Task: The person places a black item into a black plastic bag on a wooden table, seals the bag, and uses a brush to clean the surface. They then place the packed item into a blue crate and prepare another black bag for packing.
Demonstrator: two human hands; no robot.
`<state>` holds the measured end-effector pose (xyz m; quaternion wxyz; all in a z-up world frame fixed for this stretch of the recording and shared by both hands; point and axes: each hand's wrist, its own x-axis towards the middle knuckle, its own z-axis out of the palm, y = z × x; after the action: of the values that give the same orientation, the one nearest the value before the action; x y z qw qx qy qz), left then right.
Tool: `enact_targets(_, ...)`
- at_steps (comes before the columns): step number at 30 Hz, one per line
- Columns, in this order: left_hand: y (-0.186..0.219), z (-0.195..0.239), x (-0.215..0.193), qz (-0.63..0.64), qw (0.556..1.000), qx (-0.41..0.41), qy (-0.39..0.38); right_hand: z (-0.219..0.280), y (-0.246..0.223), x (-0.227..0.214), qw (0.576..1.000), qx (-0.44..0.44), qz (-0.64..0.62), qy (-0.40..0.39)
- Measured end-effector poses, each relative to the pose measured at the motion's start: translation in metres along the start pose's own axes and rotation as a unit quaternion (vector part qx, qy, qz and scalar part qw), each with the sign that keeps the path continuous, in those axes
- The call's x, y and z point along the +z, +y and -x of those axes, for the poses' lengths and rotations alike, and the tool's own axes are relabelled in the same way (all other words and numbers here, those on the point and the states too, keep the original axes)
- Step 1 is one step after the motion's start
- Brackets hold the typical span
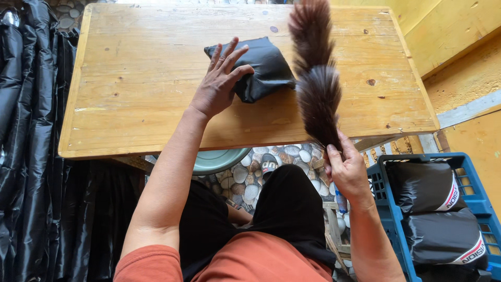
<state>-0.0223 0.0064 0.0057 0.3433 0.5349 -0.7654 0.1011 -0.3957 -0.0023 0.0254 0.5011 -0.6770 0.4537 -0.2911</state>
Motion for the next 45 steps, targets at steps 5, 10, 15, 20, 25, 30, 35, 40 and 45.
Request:
enact_targets(5,-0.027,0.031,0.016,-0.001,0.994,-0.090,0.055,-0.003,-0.009,0.007,0.999,0.026,-0.010,-0.020)
enact_targets(10,-0.022,0.039,0.034,0.161,0.935,-0.303,0.091,-0.010,-0.015,0.024,0.997,0.051,0.046,-0.029)
enact_targets(15,-0.075,0.053,0.074,0.052,0.957,-0.286,-0.006,-0.002,-0.025,0.067,0.959,-0.141,0.153,-0.194)
enact_targets(20,-0.033,0.043,0.051,0.010,0.950,-0.313,-0.004,-0.017,-0.043,0.052,0.980,-0.065,0.146,-0.119)
enact_targets(25,-0.027,0.048,0.054,0.017,0.945,-0.326,0.021,-0.048,-0.031,0.036,0.969,-0.025,0.244,0.011)
enact_targets(30,-0.028,0.046,0.052,0.022,0.933,-0.358,-0.013,-0.017,-0.050,0.079,0.961,-0.121,0.172,-0.180)
enact_targets(35,-0.015,0.037,0.021,0.046,0.921,-0.381,-0.059,-0.046,-0.016,0.051,0.972,-0.061,0.163,-0.157)
enact_targets(40,-0.033,0.053,0.053,0.049,0.941,-0.333,0.018,-0.071,-0.012,0.015,0.971,-0.011,0.239,0.003)
enact_targets(45,-0.036,0.053,0.053,0.058,0.942,-0.330,0.017,-0.029,-0.052,0.047,0.974,-0.066,0.213,-0.051)
